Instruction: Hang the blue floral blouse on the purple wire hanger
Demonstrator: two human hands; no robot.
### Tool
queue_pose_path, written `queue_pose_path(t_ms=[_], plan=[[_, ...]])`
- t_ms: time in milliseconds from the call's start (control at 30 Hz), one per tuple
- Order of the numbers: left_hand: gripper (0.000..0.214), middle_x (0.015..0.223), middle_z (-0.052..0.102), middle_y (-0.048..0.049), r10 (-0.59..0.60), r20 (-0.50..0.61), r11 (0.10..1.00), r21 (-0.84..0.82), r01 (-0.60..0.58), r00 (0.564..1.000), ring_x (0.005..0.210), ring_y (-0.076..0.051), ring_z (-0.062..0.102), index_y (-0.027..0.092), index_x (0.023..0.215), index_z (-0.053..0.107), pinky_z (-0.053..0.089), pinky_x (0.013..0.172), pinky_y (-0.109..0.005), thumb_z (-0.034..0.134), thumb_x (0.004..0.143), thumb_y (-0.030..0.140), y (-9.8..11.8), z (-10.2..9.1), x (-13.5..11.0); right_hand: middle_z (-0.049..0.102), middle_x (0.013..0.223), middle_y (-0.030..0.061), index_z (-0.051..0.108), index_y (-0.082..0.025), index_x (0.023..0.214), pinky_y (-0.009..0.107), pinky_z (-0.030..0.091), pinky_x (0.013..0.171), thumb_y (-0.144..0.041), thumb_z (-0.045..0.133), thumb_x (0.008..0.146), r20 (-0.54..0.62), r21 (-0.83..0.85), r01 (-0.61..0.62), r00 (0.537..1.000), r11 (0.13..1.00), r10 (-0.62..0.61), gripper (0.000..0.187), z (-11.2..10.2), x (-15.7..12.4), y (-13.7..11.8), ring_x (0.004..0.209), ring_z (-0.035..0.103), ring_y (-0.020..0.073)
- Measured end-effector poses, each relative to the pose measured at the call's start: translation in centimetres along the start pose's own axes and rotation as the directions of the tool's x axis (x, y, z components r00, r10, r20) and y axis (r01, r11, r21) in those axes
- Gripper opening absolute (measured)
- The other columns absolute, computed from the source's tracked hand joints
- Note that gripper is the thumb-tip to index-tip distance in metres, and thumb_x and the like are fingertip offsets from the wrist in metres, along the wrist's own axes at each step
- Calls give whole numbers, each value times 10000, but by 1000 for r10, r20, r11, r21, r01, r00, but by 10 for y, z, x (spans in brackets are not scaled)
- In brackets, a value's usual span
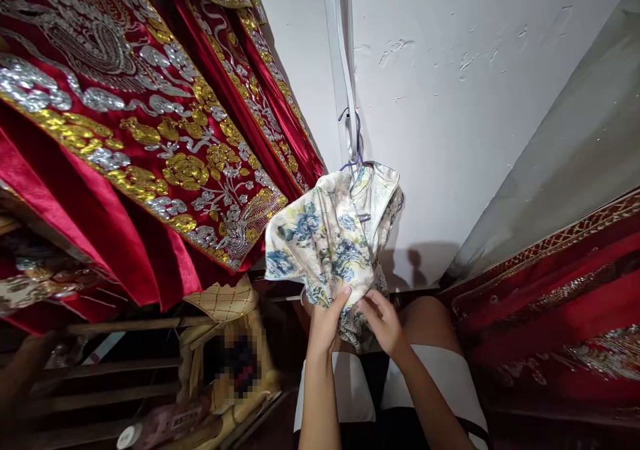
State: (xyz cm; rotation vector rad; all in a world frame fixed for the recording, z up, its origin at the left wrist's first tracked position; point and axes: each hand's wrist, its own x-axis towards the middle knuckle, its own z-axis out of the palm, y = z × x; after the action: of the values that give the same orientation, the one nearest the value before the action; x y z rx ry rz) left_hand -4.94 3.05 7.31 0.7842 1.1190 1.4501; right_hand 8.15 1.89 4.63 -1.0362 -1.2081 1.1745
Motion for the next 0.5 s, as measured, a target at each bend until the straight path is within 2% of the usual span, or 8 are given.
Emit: queue_pose_path(t_ms=[100, 300, 400, 500], plan=[[692, 1381, 681, -119, -84, 3, 993, -82, 84, 996, 1404, -327, 544, 229, 1352, 637, 433, 1194, -442, 882, 720, 368, 8, 0, -6, 647, 802, 33, 597, -209, 823, 296, 526, 750, -646, 666, 860, -57, 68, 1, 998, 998, 3, 444, -5, 7, -11, 775, 617, 196], [826, 1392, 671, -147, -161, 11, 971, -176, 160, 987, 1374, -355, 569, 198, 1379, 613, 436, 1188, -470, 915, 630, 372, 10, 15, -12, 640, 750, 42, 608, -205, 790, 306, 510, 711, -590, 664, 884, -95, 0, -12, 995, 1000, 12, 401, -20, -2, -25, 747, 616, 214], [862, 1401, 665, -143, -160, -7, 971, -179, 156, 987, 1372, -354, 570, 213, 1393, 598, 447, 1176, -462, 924, 611, 372, 10, 19, -13, 658, 724, 49, 621, -203, 771, 313, 516, 696, -575, 678, 865, -97, -2, -54, 994, 999, 53, 388, -21, -4, -30, 730, 632, 223], [835, 1391, 667, -137, -106, -1, 987, -120, 105, 994, 1342, -339, 596, 222, 1408, 576, 471, 1147, -446, 900, 660, 400, 7, 17, -12, 672, 698, 52, 634, -206, 760, 318, 520, 677, -533, 677, 859, -75, -3, -94, 993, 996, 93, 344, -24, -4, -38, 704, 642, 227]])
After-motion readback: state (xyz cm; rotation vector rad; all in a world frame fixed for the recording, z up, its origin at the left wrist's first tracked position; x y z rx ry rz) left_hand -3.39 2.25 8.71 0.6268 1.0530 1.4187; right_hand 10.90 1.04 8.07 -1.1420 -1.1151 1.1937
